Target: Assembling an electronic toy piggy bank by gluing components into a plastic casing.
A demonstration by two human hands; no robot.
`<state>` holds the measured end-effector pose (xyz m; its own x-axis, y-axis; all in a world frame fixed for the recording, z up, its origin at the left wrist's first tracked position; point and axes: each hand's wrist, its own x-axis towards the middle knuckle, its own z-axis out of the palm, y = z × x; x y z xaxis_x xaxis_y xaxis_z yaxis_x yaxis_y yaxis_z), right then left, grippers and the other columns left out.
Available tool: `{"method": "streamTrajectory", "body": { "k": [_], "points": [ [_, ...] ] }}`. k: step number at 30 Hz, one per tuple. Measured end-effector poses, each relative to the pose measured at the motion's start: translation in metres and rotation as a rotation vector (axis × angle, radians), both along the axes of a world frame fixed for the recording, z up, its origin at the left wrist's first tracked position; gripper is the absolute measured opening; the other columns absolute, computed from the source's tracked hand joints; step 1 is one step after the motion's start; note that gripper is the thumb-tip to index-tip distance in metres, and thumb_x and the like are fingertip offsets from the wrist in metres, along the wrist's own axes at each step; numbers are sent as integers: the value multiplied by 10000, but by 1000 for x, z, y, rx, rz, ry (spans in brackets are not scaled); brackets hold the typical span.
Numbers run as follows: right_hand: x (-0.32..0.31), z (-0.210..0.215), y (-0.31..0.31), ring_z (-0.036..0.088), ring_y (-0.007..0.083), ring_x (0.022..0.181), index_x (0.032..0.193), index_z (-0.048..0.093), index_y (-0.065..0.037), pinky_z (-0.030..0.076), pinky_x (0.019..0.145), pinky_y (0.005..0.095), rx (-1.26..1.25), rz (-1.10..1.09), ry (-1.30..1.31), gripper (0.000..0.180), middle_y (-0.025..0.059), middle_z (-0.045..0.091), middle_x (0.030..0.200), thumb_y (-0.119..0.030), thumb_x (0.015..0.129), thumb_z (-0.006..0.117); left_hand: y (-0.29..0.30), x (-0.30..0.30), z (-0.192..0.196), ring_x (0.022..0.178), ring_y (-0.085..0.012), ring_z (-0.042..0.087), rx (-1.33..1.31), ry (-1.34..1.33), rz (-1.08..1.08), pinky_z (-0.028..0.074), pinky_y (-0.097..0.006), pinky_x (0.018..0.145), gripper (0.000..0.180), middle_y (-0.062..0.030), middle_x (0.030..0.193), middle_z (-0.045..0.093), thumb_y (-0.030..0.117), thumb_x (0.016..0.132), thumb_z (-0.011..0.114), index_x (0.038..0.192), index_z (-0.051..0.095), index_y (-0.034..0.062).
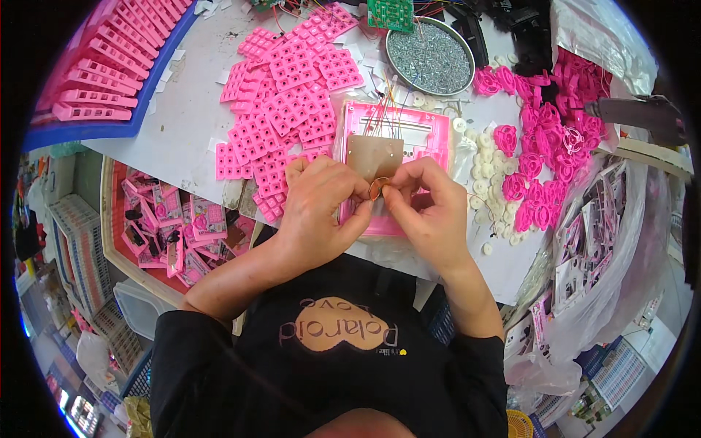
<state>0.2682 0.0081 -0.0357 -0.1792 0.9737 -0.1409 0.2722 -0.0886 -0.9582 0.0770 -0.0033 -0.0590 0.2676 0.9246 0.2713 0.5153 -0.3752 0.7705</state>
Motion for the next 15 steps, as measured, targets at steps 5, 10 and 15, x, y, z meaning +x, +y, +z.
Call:
{"method": "streamTrajectory", "body": {
  "k": [5,10,15],
  "points": [
    [-1,-4,2,608,297,926,1005,674,-16,521,776,369,674,197,-350,288,89,667,1057,3,726,744,1,-1,-3,798,-208,592,-10,-97,10,329,-383,781,156,-8,788,622,39,748,748,845,647,108],
    [4,-16,-2,649,297,859,990,684,5,543,732,371,760,199,-301,291,107,703,1018,28,712,771,1,0,-2,790,-240,611,35,-122,-27,405,-358,739,151,-34,806,640,11,758,743,855,661,93],
    [4,-20,-6,669,264,790,948,682,-5,544,648,328,850,170,-305,271,98,720,994,17,703,794,9,-7,17,632,-120,576,-515,-228,-96,420,-252,571,113,-23,777,649,-29,855,662,946,669,37]
  ]
}}
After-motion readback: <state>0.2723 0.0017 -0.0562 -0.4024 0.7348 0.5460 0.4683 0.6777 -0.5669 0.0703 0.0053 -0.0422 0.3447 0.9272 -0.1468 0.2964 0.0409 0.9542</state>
